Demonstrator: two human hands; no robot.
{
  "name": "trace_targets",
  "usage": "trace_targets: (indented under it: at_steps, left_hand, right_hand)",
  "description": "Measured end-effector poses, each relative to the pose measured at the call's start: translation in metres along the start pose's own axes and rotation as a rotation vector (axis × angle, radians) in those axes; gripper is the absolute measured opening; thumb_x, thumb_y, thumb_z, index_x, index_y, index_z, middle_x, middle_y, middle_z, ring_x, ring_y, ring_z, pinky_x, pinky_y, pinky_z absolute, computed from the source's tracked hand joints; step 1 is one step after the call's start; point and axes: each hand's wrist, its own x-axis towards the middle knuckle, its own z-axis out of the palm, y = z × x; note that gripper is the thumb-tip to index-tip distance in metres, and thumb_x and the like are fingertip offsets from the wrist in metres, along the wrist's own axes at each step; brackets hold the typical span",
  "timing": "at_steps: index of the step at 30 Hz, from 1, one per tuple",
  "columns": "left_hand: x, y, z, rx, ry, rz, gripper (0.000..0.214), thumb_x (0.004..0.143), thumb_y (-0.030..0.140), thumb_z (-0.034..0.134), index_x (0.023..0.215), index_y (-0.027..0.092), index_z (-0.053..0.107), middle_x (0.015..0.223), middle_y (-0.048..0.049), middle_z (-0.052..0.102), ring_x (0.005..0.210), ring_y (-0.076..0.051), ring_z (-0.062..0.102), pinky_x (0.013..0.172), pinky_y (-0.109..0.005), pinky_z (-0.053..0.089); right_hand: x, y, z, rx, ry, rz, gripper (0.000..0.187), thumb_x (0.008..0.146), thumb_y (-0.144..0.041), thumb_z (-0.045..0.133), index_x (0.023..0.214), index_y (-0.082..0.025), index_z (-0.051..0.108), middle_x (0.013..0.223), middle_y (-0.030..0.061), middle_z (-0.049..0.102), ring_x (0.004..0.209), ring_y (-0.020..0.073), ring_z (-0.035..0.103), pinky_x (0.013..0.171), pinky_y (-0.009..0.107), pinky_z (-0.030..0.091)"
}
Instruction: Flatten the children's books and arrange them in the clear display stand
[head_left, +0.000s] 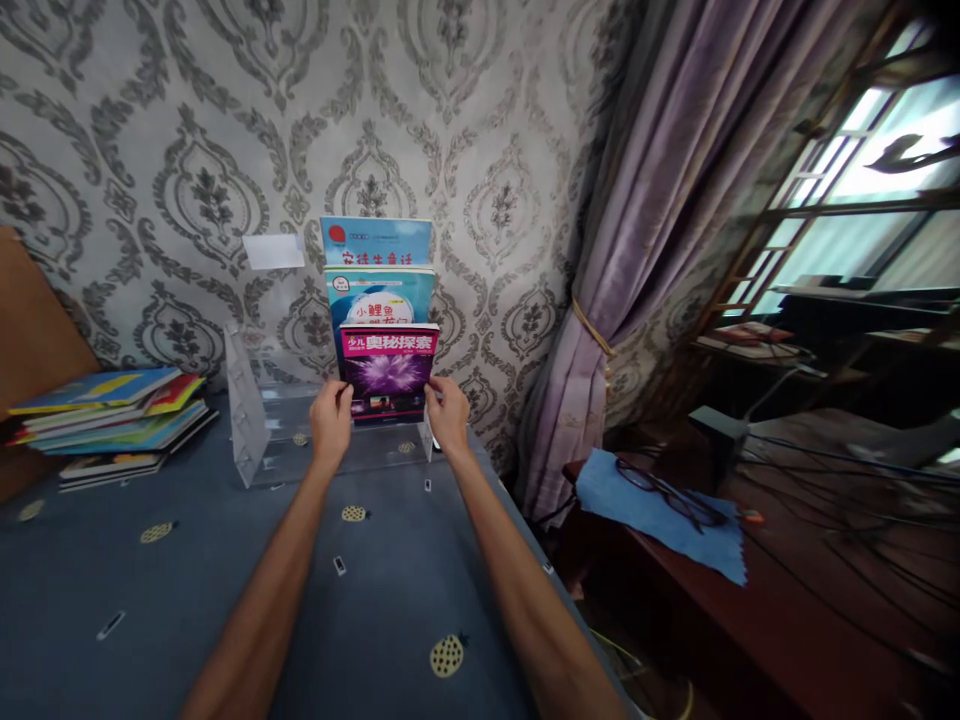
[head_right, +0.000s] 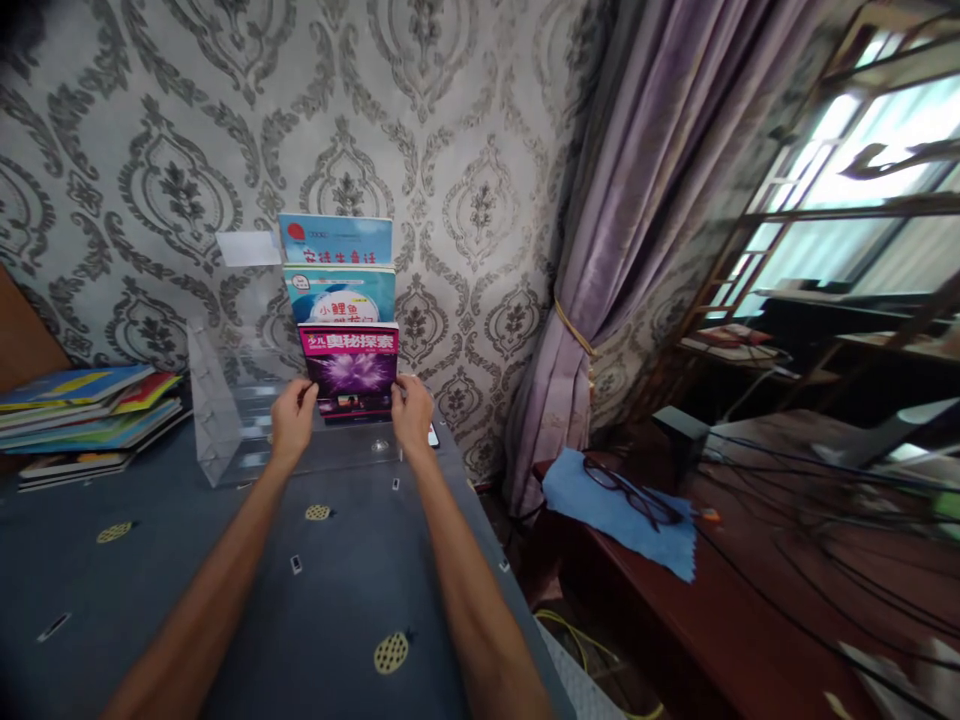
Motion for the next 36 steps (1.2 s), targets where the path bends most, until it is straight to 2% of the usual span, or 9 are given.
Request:
trace_targets:
  at_steps: [10, 17, 26, 32, 36]
  left_hand:
    - [-0.0020, 0.0037, -0.0017, -0.009, 0.024, -0.011, 0.025, 0.094, 0.033, 0.045, 0.082, 0.018, 0.061, 0.073, -0.0007, 0.060, 0.071, -0.016, 0.053, 0.068, -0.027, 0.038]
    - [-0.0022, 0.0071, -0.0041, -0.018, 0.027, 0.005, 0.030, 0.095, 0.036, 0.042, 0.073, 0.019, 0.054, 0.065, 0.0016, 0.052, 0.065, -0.014, 0.047, 0.064, -0.026, 0.032]
    - [-0.0021, 0.0064, -0.0047, -0.008, 0.016, 0.034, 0.029, 0.094, 0.036, 0.040, 0.072, 0.020, 0.053, 0.066, 0.0002, 0.052, 0.066, -0.016, 0.047, 0.065, -0.027, 0.033]
    - [-0.0031, 0.0088, -0.0044, -0.039, 0.034, -0.014, 0.026, 0.093, 0.036, 0.044, 0.080, 0.019, 0.058, 0.067, 0.0007, 0.055, 0.064, -0.015, 0.049, 0.064, -0.026, 0.034]
    - [-0.0026, 0.0096, -0.0049, -0.040, 0.027, -0.027, 0.029, 0.094, 0.037, 0.043, 0.077, 0.019, 0.057, 0.065, 0.0016, 0.055, 0.062, -0.014, 0.048, 0.064, -0.026, 0.034]
  right_hand:
    - [-0.0005, -0.0013, 0.0016, -0.001, 0.001, 0.055, 0.023, 0.086, -0.024, 0.053, 0.098, -0.019, 0.072, 0.099, 0.0080, 0.074, 0.095, 0.0250, 0.067, 0.084, 0.036, 0.052]
    - [-0.0011, 0.0029, 0.0047, 0.025, 0.004, 0.073, 0.022, 0.086, -0.021, 0.054, 0.101, -0.020, 0.069, 0.099, 0.0075, 0.074, 0.094, 0.0243, 0.069, 0.083, 0.036, 0.053]
    - [-0.0024, 0.0010, 0.0056, 0.069, 0.014, 0.052, 0.026, 0.088, -0.021, 0.050, 0.106, -0.019, 0.067, 0.101, 0.0089, 0.074, 0.096, 0.0240, 0.069, 0.086, 0.037, 0.053]
    - [-0.0028, -0.0012, 0.0061, 0.080, 0.027, 0.039, 0.025, 0.087, -0.019, 0.049, 0.103, -0.019, 0.068, 0.100, 0.0081, 0.074, 0.096, 0.0234, 0.068, 0.086, 0.036, 0.053]
    - [-0.0028, -0.0026, 0.0057, 0.062, 0.026, 0.050, 0.025, 0.086, -0.019, 0.050, 0.102, -0.018, 0.069, 0.100, 0.0090, 0.074, 0.096, 0.0246, 0.068, 0.085, 0.036, 0.053]
